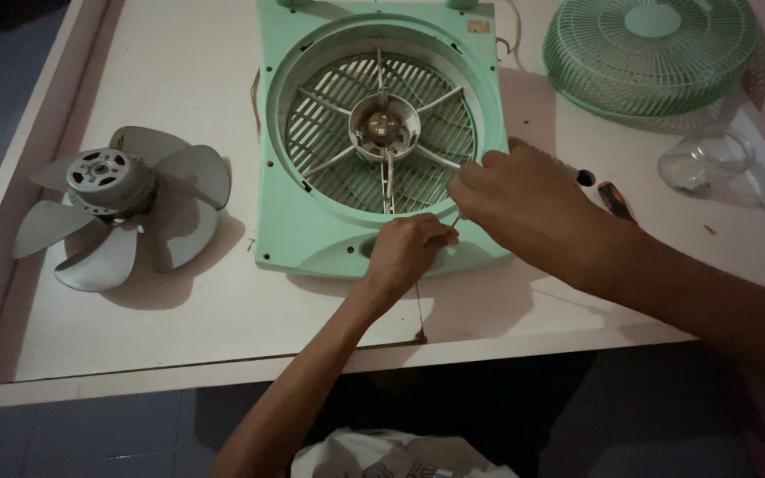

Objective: The person cleans the interior of a disassembled electric fan using a brush and then uses a screwdriver to tighten screws on the fan housing. The fan blades and outer cage are placed on the table during the process.

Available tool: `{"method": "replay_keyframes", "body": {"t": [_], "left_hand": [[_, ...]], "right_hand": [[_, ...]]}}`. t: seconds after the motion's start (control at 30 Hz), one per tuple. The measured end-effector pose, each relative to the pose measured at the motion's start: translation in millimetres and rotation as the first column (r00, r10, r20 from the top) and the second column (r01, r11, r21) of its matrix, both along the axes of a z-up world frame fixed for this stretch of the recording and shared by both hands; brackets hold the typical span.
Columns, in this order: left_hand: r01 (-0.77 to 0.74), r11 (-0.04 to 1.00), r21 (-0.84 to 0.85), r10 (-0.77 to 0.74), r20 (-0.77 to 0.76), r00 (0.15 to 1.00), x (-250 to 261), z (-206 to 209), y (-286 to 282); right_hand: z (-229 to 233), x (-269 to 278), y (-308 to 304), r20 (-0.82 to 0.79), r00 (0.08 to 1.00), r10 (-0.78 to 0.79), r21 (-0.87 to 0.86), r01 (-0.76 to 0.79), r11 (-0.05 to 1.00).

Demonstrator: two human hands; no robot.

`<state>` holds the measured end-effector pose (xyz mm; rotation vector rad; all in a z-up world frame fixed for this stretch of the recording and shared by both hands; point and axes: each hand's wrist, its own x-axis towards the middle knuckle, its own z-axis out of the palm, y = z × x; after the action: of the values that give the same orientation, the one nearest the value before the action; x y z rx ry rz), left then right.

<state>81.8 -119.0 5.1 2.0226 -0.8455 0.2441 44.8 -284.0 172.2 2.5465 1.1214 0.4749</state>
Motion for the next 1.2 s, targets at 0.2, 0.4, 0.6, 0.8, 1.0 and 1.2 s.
{"method": "replay_keyframes", "body": {"t": [0.2,0.4,0.6,0.8,1.0,1.2], "left_hand": [[-0.023,1.0,0.011,0.023,0.048,0.999,-3,-3,1],[-0.003,1.0,-0.003,0.003,-0.015,1.0,0,-4,-2],[0.0,0.999,-0.047,0.001,0.022,1.0,1,-7,-2],[-0.004,1.0,0.013,0.005,-0.026,1.0,1,-8,-2],[-0.009,0.999,-0.033,0.009,0.025,1.0,-1,-5,-1],[-0.16,0.961,0.224,0.164,0.0,0.987,-11,-1,23]], "right_hand": [[16,4,-2,-0.236,0.898,-0.372,-0.231,0.32,0.919],[21,8,8,-0.319,0.845,-0.43,-0.164,0.398,0.903],[10,-2,0,-0.309,0.892,-0.329,-0.071,0.324,0.943],[15,-5,-5,-0.317,0.946,-0.063,0.153,0.117,0.981],[18,-3,1,-0.237,0.88,-0.412,-0.13,0.391,0.911],[8,-6,3,-0.36,0.844,-0.397,-0.146,0.369,0.918]]}}
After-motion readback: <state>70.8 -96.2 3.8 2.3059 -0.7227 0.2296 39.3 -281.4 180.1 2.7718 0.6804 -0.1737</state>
